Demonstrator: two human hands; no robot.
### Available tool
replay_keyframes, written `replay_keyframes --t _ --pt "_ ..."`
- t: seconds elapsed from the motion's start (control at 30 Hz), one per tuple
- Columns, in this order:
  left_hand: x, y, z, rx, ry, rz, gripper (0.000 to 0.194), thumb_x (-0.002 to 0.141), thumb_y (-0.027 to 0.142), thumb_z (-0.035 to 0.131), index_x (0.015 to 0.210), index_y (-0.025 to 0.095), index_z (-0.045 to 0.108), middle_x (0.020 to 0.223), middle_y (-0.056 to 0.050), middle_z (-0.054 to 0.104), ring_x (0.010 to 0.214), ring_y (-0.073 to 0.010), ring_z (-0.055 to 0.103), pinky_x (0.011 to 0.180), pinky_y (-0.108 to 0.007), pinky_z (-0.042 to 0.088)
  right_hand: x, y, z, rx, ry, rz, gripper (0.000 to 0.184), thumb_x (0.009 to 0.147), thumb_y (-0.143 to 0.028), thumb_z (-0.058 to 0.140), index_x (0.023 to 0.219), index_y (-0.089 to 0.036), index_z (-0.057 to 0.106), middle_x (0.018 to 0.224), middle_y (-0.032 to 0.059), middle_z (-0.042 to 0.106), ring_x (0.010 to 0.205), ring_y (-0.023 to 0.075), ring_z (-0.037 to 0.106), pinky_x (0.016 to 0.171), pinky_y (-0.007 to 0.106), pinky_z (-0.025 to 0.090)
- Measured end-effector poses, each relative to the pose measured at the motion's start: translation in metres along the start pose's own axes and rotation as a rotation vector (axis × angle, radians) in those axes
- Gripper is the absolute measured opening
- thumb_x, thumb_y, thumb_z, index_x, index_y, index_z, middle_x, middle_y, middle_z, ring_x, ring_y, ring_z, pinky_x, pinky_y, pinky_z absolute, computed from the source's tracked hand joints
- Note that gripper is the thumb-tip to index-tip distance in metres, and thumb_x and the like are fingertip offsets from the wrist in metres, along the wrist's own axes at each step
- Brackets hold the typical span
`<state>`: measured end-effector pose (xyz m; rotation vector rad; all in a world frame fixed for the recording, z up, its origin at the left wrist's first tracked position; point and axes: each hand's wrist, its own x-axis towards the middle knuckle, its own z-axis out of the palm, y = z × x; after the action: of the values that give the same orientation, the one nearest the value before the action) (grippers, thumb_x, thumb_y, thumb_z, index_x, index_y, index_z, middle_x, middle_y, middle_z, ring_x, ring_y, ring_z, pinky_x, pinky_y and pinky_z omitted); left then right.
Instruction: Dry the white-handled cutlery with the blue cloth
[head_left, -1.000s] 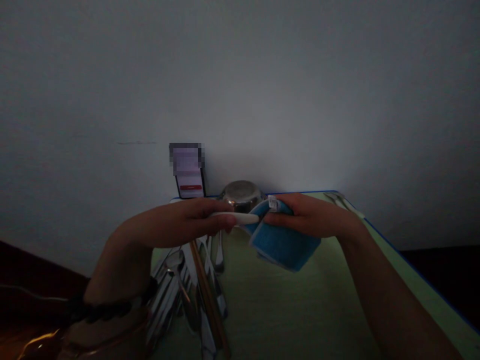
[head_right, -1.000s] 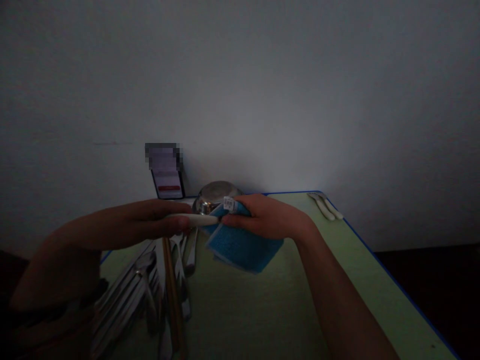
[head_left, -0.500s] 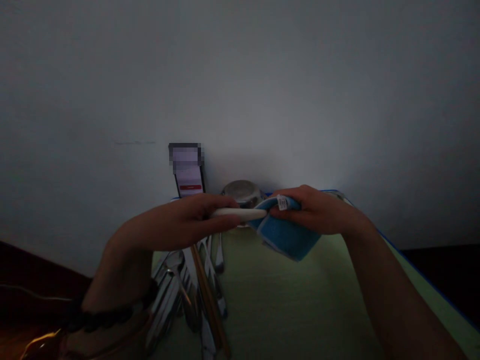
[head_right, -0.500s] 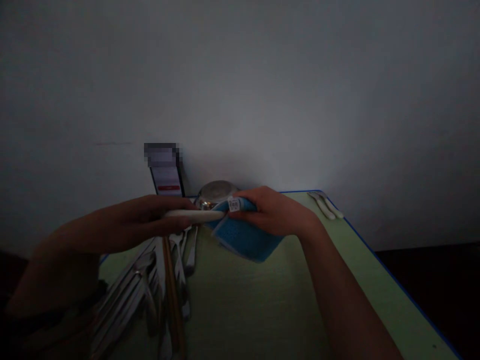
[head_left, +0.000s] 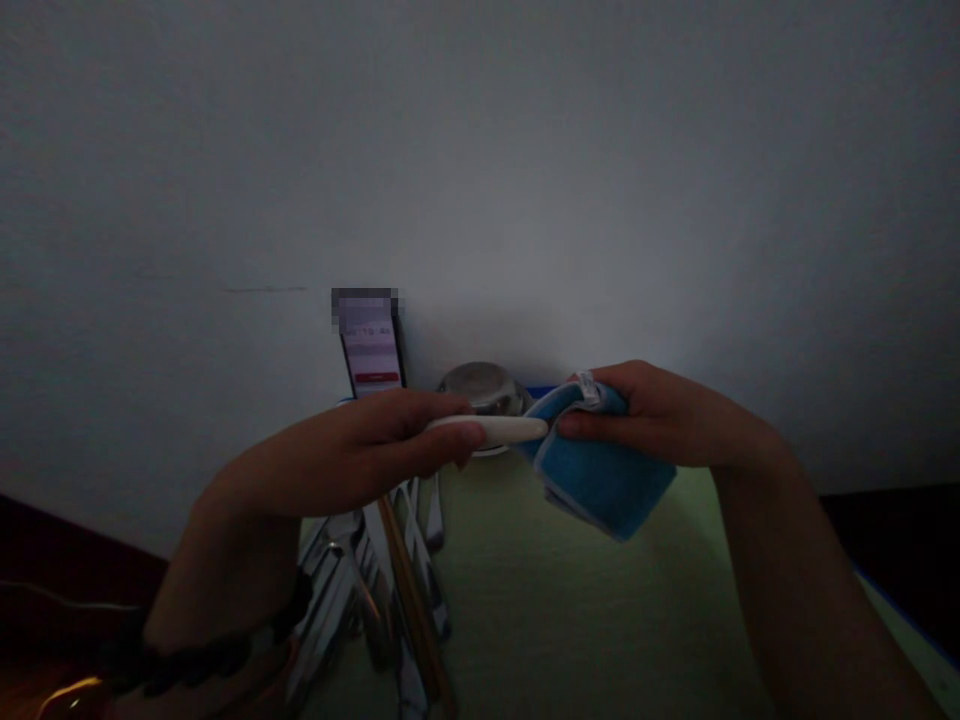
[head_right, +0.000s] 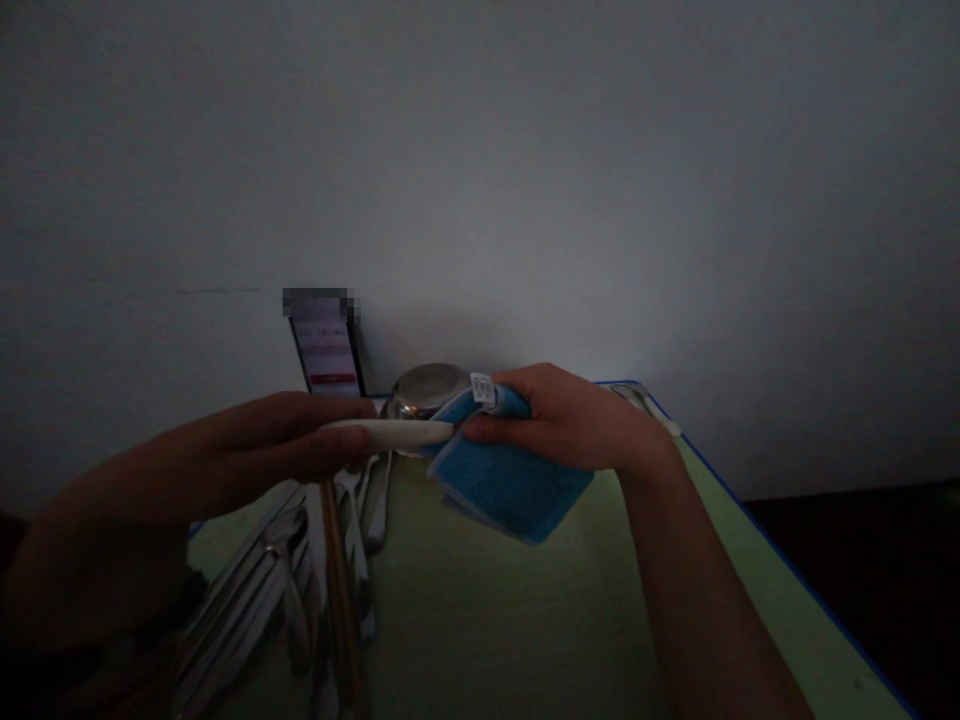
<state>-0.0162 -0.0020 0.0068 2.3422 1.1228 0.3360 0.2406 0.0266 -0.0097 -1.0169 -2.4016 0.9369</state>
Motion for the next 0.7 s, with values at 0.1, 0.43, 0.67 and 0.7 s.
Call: replay_keyframes --t 0.1,0.43,0.67,0.7 --pt "0.001 0.012 0.001 -0.050 -0.001 -0.001 0.029 0.087 0.040 0.040 0.076 0.019 0.057 0.060 0.003 0.047 0.053 -0.0108 0.044 0.047 -0.020 0.039 -0.002 -0.004 0.000 -0.001 -0.020 0.014 0.027 0.080 -0.045 0.055 0.084 -0.020 0.064 0.067 -0.0029 0.059 0.058 0.0102 0.053 0.052 0.021 0.040" --pt "0.007 0.016 0.012 -0.161 0.113 0.055 0.040 0.088 0.048 0.034 0.067 0.019 0.052 0.062 0.002 0.048 0.058 -0.0114 0.046 0.052 -0.021 0.041 -0.003 -0.001 0.001 0.121 0.020 -0.014 0.025 0.080 -0.043 0.058 0.084 -0.019 0.062 0.071 -0.0031 0.059 0.060 0.0093 0.054 0.054 0.020 0.043" --pt "0.000 -0.005 0.008 -0.003 -0.083 -0.054 0.034 0.091 0.044 0.037 0.099 0.020 0.059 0.076 0.002 0.058 0.065 -0.0119 0.053 0.057 -0.020 0.044 0.001 0.001 0.003 -0.097 0.168 0.012 0.028 0.081 -0.046 0.055 0.081 -0.019 0.060 0.074 -0.0026 0.063 0.063 0.0100 0.057 0.056 0.021 0.042" --pt "-0.002 -0.005 0.008 0.002 -0.062 -0.034 0.034 0.091 0.044 0.037 0.100 0.020 0.059 0.074 0.002 0.057 0.063 -0.0112 0.052 0.055 -0.020 0.043 0.001 0.000 0.004 -0.088 0.174 0.010 0.028 0.081 -0.046 0.055 0.081 -0.019 0.060 0.073 -0.0031 0.062 0.063 0.0097 0.056 0.057 0.020 0.042"
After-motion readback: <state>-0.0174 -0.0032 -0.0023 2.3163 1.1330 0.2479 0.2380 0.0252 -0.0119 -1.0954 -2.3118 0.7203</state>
